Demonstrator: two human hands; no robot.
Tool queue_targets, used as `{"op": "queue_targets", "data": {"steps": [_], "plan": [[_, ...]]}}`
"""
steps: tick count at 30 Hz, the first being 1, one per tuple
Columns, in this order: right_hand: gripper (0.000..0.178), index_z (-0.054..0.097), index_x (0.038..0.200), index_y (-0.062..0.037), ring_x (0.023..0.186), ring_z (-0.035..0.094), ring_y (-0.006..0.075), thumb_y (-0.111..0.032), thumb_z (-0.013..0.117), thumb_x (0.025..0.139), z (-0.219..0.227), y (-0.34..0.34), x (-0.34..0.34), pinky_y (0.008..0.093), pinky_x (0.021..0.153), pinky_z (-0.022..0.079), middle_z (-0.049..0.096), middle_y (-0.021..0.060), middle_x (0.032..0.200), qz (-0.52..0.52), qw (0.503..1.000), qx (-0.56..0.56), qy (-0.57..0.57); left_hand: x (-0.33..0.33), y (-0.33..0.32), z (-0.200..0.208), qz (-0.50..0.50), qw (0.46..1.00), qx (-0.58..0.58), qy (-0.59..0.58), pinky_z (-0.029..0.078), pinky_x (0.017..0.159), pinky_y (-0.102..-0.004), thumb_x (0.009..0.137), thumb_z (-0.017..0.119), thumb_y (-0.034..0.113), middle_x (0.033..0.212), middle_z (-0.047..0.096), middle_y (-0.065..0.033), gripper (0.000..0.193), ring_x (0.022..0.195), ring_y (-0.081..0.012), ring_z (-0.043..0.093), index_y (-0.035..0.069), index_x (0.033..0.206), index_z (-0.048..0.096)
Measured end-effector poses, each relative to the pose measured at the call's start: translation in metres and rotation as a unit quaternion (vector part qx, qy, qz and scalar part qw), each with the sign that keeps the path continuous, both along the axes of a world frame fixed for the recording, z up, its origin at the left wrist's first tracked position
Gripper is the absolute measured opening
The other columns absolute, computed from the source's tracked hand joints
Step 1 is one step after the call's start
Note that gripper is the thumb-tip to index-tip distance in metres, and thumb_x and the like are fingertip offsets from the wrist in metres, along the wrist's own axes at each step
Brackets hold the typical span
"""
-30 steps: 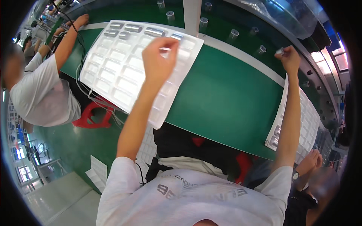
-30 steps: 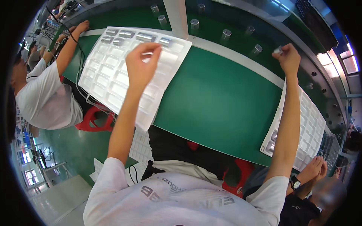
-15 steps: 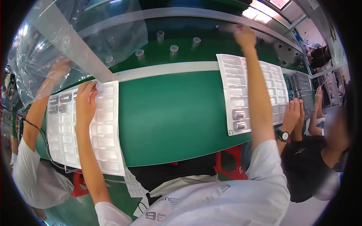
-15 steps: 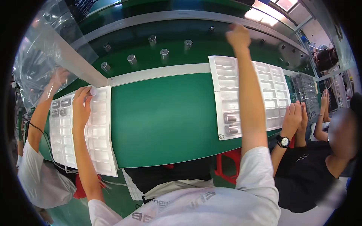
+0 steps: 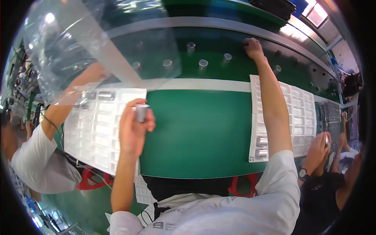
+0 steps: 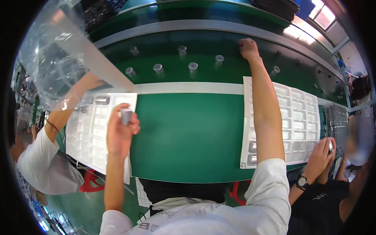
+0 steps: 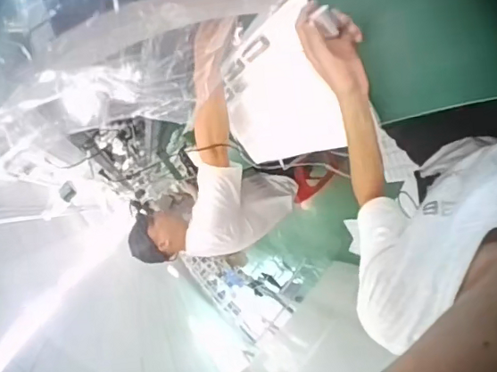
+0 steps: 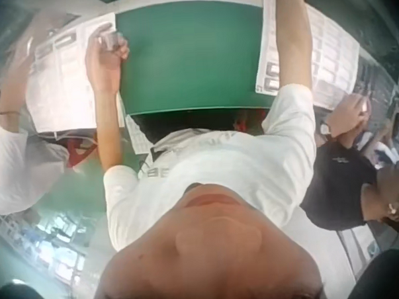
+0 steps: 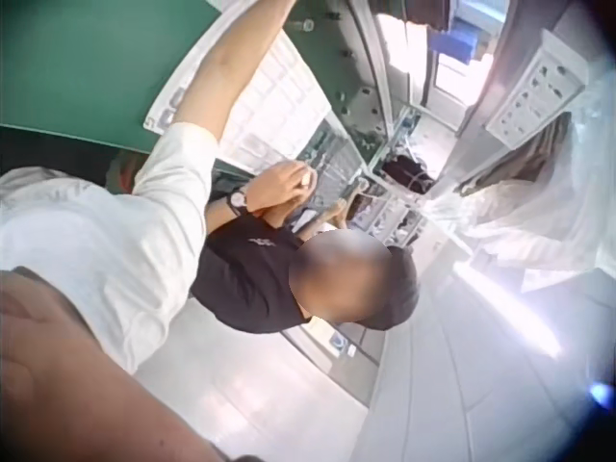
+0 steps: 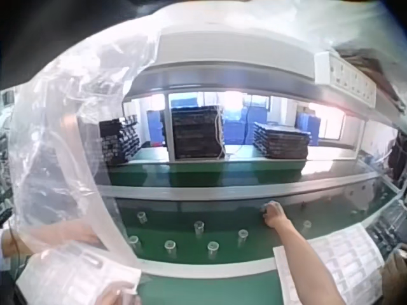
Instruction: Assembling small metal components by inserting internal parts into cylindrical housings at an assembly line.
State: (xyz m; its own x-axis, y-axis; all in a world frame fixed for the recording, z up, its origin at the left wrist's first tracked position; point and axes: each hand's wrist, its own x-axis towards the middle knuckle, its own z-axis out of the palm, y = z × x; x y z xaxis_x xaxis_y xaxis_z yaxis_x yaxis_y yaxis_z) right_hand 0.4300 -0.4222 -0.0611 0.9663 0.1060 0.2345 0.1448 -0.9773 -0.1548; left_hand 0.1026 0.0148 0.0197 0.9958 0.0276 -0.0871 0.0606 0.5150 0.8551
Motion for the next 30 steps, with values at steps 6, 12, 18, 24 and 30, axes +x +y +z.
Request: {"op": "queue_targets", "data": {"steps": [6,12,18,24,30], "plan": [[0.029,0.068,0.110,-0.0007,0.098,0.061,0.0120,-0.002,0.070,0.081,0.064,0.084,-0.082,0.0277,0.087,0.050,0.065,0.0033,0.100,0.179,0.860,0.473,0.071,-0.020,-0.040,0.014,-0.052,0.988,0.120,-0.081,0.048,0.070,-0.0310,0.098,0.051,0.014,0.098,0.062,-0.0150,0.044,0.079,-0.0184,0.059,-0.002,0.138,0.040],[0.024,0.064,0.108,0.0012,0.110,0.059,0.0206,0.002,0.065,0.084,0.117,0.175,-0.196,0.0360,0.097,0.049,0.056,0.0099,0.119,0.337,0.710,0.607,0.117,-0.024,-0.046,0.016,-0.030,0.991,0.075,-0.108,0.051,0.076,-0.0307,0.092,0.063,0.006,0.105,0.064,-0.0168,0.044,0.090,-0.0213,0.065,-0.004,0.131,0.046],[0.017,0.054,0.105,-0.0040,0.115,0.057,0.0328,0.001,0.058,0.089,0.131,0.199,-0.274,0.0402,0.099,0.047,0.054,0.0203,0.126,0.344,0.519,0.762,0.176,-0.032,-0.050,0.019,-0.010,0.989,0.020,-0.148,0.053,0.084,-0.0350,0.093,0.062,0.008,0.109,0.063,-0.0159,0.035,0.096,-0.0239,0.066,-0.006,0.124,0.055],[0.027,0.055,0.118,-0.0053,0.118,0.053,0.0320,-0.009,0.061,0.091,0.118,0.201,-0.312,0.0362,0.090,0.049,0.053,0.0249,0.130,0.318,0.394,0.823,0.257,-0.046,-0.049,0.021,-0.020,0.988,0.009,-0.150,0.054,0.085,-0.0365,0.094,0.061,0.010,0.110,0.063,-0.0158,0.036,0.096,-0.0244,0.066,-0.006,0.126,0.054],[0.019,0.057,0.106,-0.0029,0.110,0.060,0.0256,0.000,0.063,0.088,0.108,0.208,-0.318,0.0338,0.088,0.051,0.050,0.0240,0.135,0.292,0.465,0.812,0.201,-0.052,-0.045,0.021,-0.024,0.991,-0.006,-0.133,0.054,0.086,-0.0369,0.094,0.062,0.009,0.107,0.065,-0.0149,0.035,0.094,-0.0234,0.066,-0.006,0.125,0.056]]}}
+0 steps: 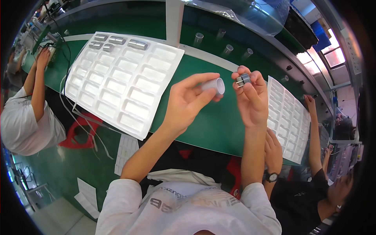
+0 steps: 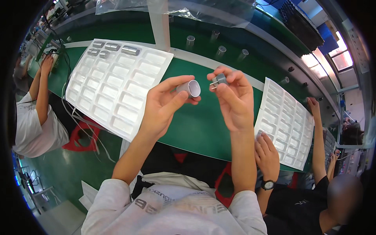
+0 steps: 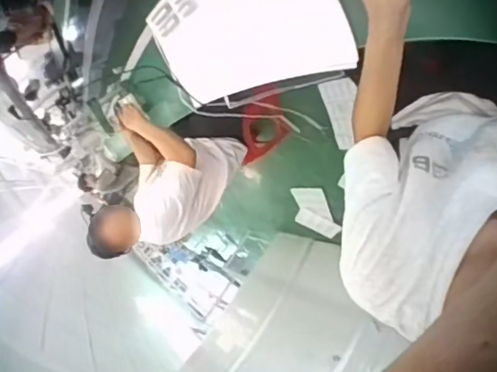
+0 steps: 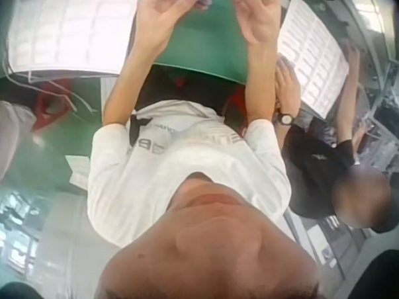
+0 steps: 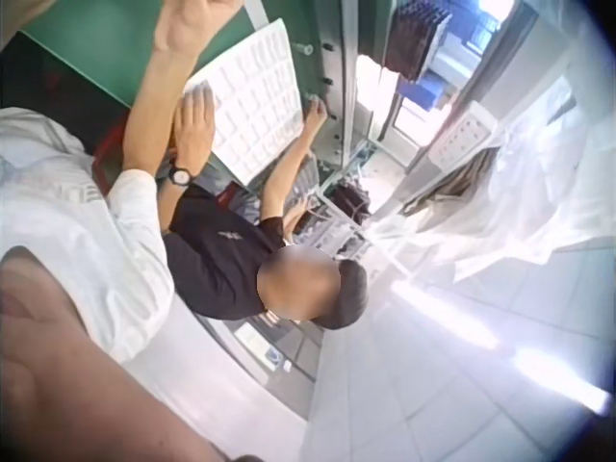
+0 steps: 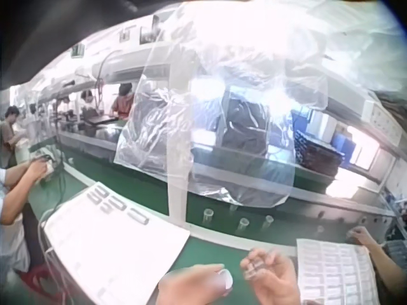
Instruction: Assembling small metal components by inserting internal parts into cylindrical housings at an assembly line.
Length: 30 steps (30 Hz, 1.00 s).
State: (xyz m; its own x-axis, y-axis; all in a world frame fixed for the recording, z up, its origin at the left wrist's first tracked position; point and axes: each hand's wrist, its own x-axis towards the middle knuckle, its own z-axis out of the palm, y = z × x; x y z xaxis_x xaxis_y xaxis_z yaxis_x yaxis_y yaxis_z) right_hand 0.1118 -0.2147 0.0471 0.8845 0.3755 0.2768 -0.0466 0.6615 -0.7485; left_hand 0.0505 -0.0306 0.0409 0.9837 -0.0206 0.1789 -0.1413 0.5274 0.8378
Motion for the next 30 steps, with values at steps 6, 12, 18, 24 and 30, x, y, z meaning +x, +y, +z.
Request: {"op": "queue_targets", "data": {"steps": [6,12,18,24,30], "plan": [[0.029,0.055,0.105,-0.0033,0.110,0.059,0.0221,0.005,0.070,0.082,0.010,-0.002,-0.002,0.0312,0.092,0.048,0.057,0.0198,0.126,-0.087,0.976,-0.181,-0.089,0.000,0.006,-0.002,-0.052,0.997,-0.035,0.040,0.055,0.079,-0.0341,0.097,0.058,0.015,0.104,0.065,-0.0145,0.035,0.090,-0.0227,0.066,-0.005,0.126,0.056],[0.033,0.062,0.108,-0.0003,0.109,0.060,0.0229,0.008,0.072,0.078,0.025,0.000,-0.003,0.0338,0.095,0.047,0.061,0.0207,0.121,-0.074,0.937,-0.237,-0.247,0.000,0.013,-0.004,-0.119,0.983,-0.091,0.107,0.054,0.073,-0.0312,0.097,0.059,0.017,0.102,0.065,-0.0136,0.033,0.085,-0.0207,0.066,-0.004,0.123,0.059],[0.032,0.063,0.108,0.0010,0.111,0.060,0.0256,0.012,0.068,0.078,0.019,-0.001,-0.010,0.0349,0.092,0.049,0.061,0.0219,0.120,-0.087,0.944,-0.246,-0.200,0.005,0.010,-0.021,0.068,0.991,0.114,-0.033,0.055,0.075,-0.0293,0.084,0.063,-0.009,0.104,0.059,-0.0104,0.039,0.089,-0.0172,0.063,-0.003,0.122,0.060],[0.031,0.064,0.107,0.0009,0.108,0.060,0.0246,0.011,0.067,0.078,0.010,0.002,-0.017,0.0348,0.091,0.050,0.061,0.0212,0.120,-0.087,0.953,-0.236,-0.169,0.004,-0.005,-0.008,0.200,0.979,0.013,-0.027,0.048,0.067,-0.0222,0.072,0.070,-0.008,0.100,0.057,-0.0067,0.035,0.084,-0.0115,0.060,-0.002,0.106,0.064],[0.025,0.066,0.100,0.0038,0.105,0.059,0.0209,0.014,0.069,0.077,0.009,0.007,-0.014,0.0310,0.085,0.049,0.062,0.0189,0.115,-0.089,0.961,-0.198,-0.169,0.002,0.007,-0.012,0.137,0.973,0.180,-0.043,0.051,0.076,-0.0246,0.068,0.070,-0.013,0.099,0.059,-0.0075,0.041,0.088,-0.0136,0.061,-0.005,0.108,0.063]]}}
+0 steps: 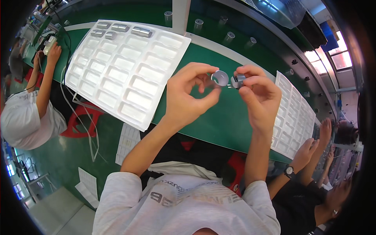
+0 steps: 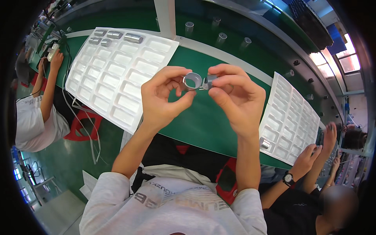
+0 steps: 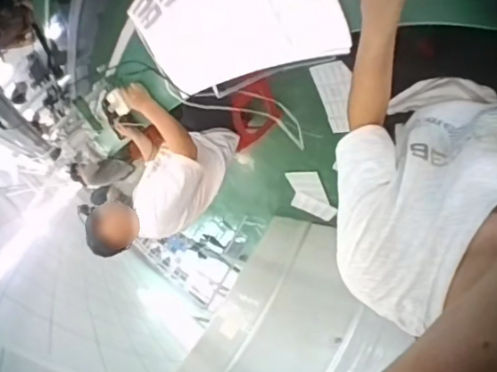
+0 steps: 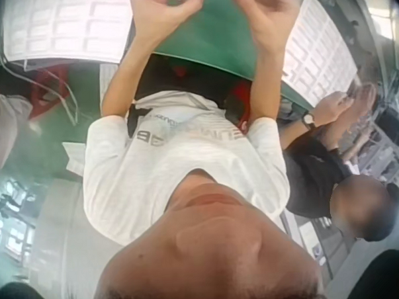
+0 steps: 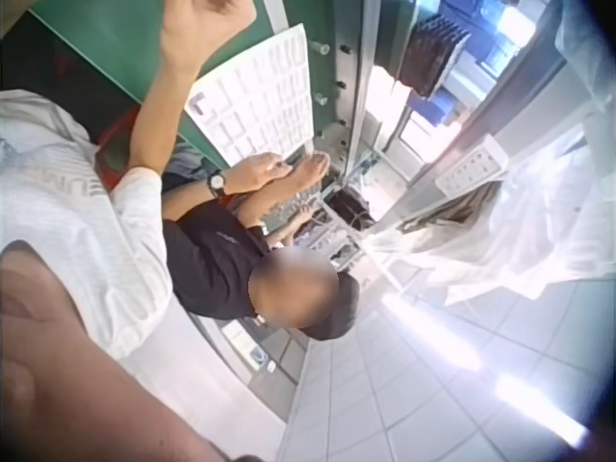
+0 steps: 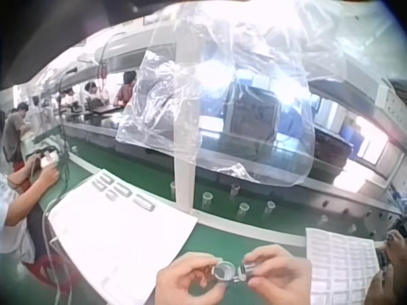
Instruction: Assembling small metal components by inserting internal parts into cylindrical housings at an assembly line.
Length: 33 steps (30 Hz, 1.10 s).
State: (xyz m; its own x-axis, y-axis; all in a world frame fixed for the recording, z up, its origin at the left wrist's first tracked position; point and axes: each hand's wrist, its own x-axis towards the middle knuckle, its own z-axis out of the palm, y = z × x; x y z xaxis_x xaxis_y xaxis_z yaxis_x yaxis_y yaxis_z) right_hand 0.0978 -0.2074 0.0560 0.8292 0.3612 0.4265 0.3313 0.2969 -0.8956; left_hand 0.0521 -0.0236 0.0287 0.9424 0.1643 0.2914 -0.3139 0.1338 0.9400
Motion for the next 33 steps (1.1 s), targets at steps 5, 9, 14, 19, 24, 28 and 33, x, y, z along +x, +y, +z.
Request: {"op": "queue_targets", "data": {"steps": [5,9,14,19,24,28,33], "plan": [[0.028,0.069,0.103,0.0016,0.098,0.063,0.0214,0.007,0.076,0.076,0.007,0.003,-0.005,0.0306,0.082,0.053,0.064,0.0178,0.112,-0.076,0.997,-0.009,-0.015,-0.002,-0.003,0.005,0.109,0.967,0.183,-0.139,0.052,0.079,-0.0281,0.063,0.071,-0.012,0.103,0.062,-0.0092,0.043,0.086,-0.0178,0.065,0.001,0.104,0.071],[0.030,0.069,0.106,0.0014,0.098,0.063,0.0221,-0.004,0.079,0.077,0.001,0.004,-0.003,0.0303,0.083,0.052,0.066,0.0178,0.108,-0.078,0.989,-0.085,-0.097,-0.010,0.000,0.013,0.089,0.962,0.220,-0.133,0.054,0.079,-0.0283,0.065,0.073,-0.012,0.104,0.063,-0.0098,0.043,0.089,-0.0203,0.067,0.001,0.105,0.072],[0.030,0.071,0.102,0.0032,0.094,0.065,0.0222,-0.005,0.081,0.076,0.006,0.004,-0.009,0.0302,0.081,0.053,0.068,0.0165,0.103,-0.078,0.989,-0.096,-0.076,-0.011,-0.004,0.010,0.087,0.963,0.190,-0.171,0.057,0.077,-0.0278,0.067,0.077,-0.010,0.106,0.066,-0.0131,0.041,0.092,-0.0216,0.068,0.001,0.107,0.071],[0.029,0.071,0.101,0.0034,0.094,0.066,0.0239,-0.006,0.081,0.075,-0.001,-0.002,-0.005,0.0310,0.083,0.054,0.068,0.0154,0.098,-0.040,0.992,-0.092,-0.072,-0.015,-0.003,0.010,0.094,0.953,0.219,-0.187,0.057,0.075,-0.0279,0.068,0.077,-0.008,0.103,0.068,-0.0133,0.041,0.089,-0.0218,0.068,0.000,0.107,0.071],[0.030,0.072,0.101,0.0023,0.095,0.067,0.0257,-0.009,0.082,0.075,-0.006,-0.002,-0.012,0.0327,0.083,0.054,0.068,0.0147,0.096,-0.033,0.997,-0.067,-0.028,-0.022,-0.004,0.011,0.114,0.931,0.275,-0.211,0.057,0.072,-0.0274,0.068,0.079,-0.007,0.102,0.068,-0.0133,0.040,0.087,-0.0220,0.068,0.000,0.107,0.071],[0.031,0.072,0.100,0.0008,0.091,0.065,0.0232,-0.012,0.083,0.074,-0.006,0.000,-0.016,0.0326,0.081,0.054,0.067,0.0125,0.092,-0.036,0.998,-0.052,-0.031,-0.024,-0.003,0.009,0.112,0.930,0.262,-0.233,0.056,0.070,-0.0269,0.068,0.079,-0.007,0.102,0.067,-0.0138,0.041,0.087,-0.0216,0.068,0.001,0.108,0.071],[0.030,0.073,0.097,0.0007,0.087,0.063,0.0203,-0.016,0.083,0.074,-0.014,-0.005,-0.014,0.0314,0.080,0.053,0.066,0.0107,0.090,-0.026,0.996,-0.016,-0.082,-0.028,-0.005,0.016,0.061,0.962,0.203,-0.174,0.057,0.070,-0.0269,0.069,0.079,-0.007,0.101,0.067,-0.0140,0.041,0.087,-0.0212,0.068,0.001,0.108,0.072]]}}
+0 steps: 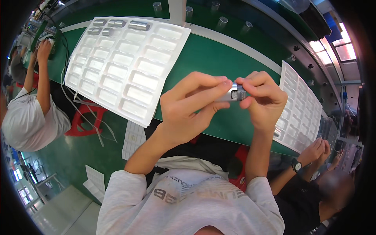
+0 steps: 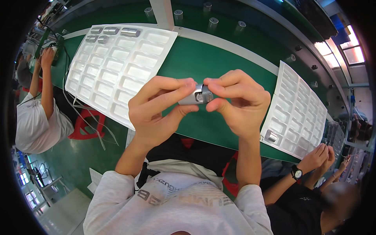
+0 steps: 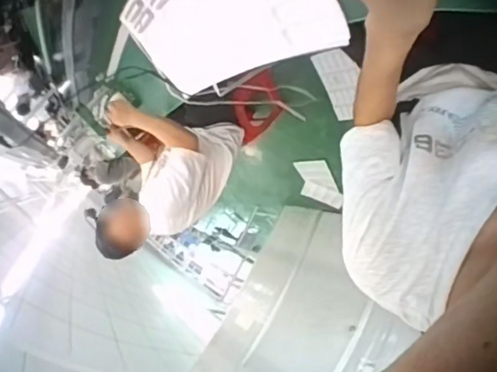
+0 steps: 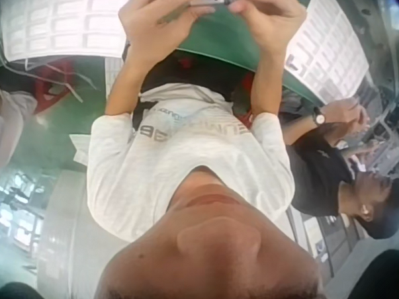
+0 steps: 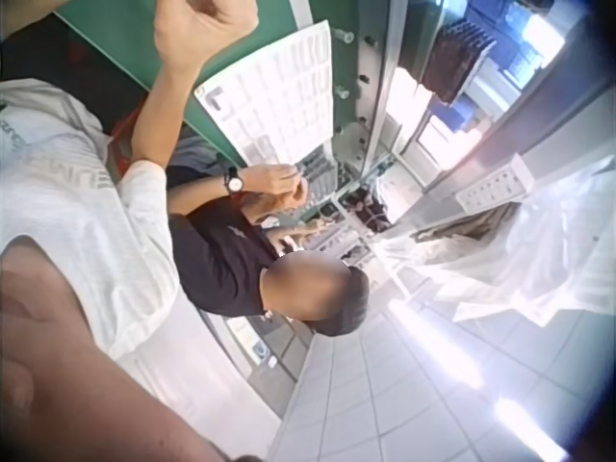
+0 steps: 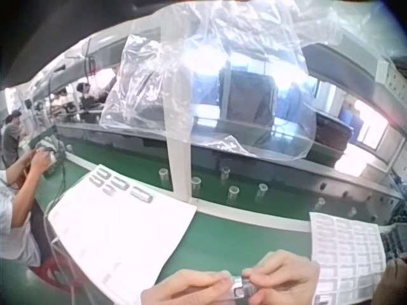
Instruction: Assembling small metal components by inserting internal parts into cylindrical housings at an assembly line.
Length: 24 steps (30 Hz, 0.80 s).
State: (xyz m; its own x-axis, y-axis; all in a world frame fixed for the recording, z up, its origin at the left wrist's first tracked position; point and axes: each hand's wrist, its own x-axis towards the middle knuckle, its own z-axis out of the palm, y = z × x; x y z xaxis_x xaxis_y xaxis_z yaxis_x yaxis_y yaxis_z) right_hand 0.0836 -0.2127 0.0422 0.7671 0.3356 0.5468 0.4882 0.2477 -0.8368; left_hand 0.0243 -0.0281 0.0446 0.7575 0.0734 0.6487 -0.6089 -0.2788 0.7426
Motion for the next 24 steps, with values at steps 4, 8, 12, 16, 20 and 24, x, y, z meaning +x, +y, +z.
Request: {"op": "queue_targets", "data": {"steps": [4,8,12,16,20,24], "plan": [[0.030,0.073,0.098,0.0007,0.092,0.065,0.0230,-0.016,0.083,0.075,0.003,0.003,-0.003,0.0332,0.082,0.054,0.067,0.0116,0.092,0.001,0.997,-0.012,0.070,-0.001,-0.003,-0.007,0.031,0.998,0.031,-0.039,0.057,0.072,-0.0275,0.069,0.079,-0.008,0.101,0.066,-0.0142,0.041,0.088,-0.0217,0.067,0.000,0.108,0.071],[0.029,0.072,0.101,-0.0001,0.097,0.066,0.0254,-0.014,0.081,0.077,-0.002,0.003,-0.004,0.0349,0.085,0.053,0.067,0.0131,0.095,0.011,0.993,0.012,0.116,-0.001,-0.002,-0.006,0.035,0.997,0.051,-0.037,0.058,0.074,-0.0278,0.069,0.078,-0.010,0.102,0.064,-0.0145,0.041,0.089,-0.0224,0.067,0.000,0.109,0.071],[0.024,0.072,0.101,0.0017,0.092,0.067,0.0223,0.000,0.077,0.078,-0.006,0.007,-0.001,0.0311,0.081,0.056,0.069,0.0171,0.101,0.008,0.995,0.041,0.089,0.001,-0.005,-0.008,0.031,0.998,0.047,-0.033,0.058,0.074,-0.0278,0.069,0.077,-0.011,0.103,0.063,-0.0144,0.042,0.089,-0.0228,0.067,-0.001,0.109,0.071],[0.023,0.072,0.103,0.0021,0.095,0.067,0.0233,0.003,0.074,0.080,-0.001,0.010,-0.002,0.0314,0.083,0.056,0.068,0.0187,0.105,-0.023,0.996,0.013,0.079,-0.001,-0.007,-0.003,0.040,0.998,0.045,-0.010,0.058,0.075,-0.0285,0.071,0.075,-0.013,0.106,0.062,-0.0149,0.040,0.092,-0.0232,0.066,-0.001,0.109,0.070],[0.023,0.071,0.105,0.0016,0.099,0.065,0.0257,-0.006,0.075,0.083,-0.002,0.006,-0.006,0.0337,0.088,0.052,0.067,0.0209,0.111,-0.027,0.990,0.009,0.137,-0.002,-0.014,0.000,-0.051,0.986,-0.126,0.102,0.055,0.084,-0.0312,0.080,0.068,-0.009,0.114,0.062,-0.0180,0.026,0.101,-0.0229,0.064,-0.005,0.106,0.069],[0.023,0.071,0.105,0.0023,0.100,0.065,0.0260,-0.002,0.073,0.083,-0.002,0.003,-0.003,0.0337,0.088,0.052,0.066,0.0215,0.111,-0.005,0.997,-0.026,0.075,0.003,-0.011,-0.010,-0.140,0.882,-0.354,0.277,0.054,0.091,-0.0367,0.090,0.063,0.000,0.116,0.064,-0.0216,0.031,0.106,-0.0246,0.063,-0.008,0.120,0.059]]}}
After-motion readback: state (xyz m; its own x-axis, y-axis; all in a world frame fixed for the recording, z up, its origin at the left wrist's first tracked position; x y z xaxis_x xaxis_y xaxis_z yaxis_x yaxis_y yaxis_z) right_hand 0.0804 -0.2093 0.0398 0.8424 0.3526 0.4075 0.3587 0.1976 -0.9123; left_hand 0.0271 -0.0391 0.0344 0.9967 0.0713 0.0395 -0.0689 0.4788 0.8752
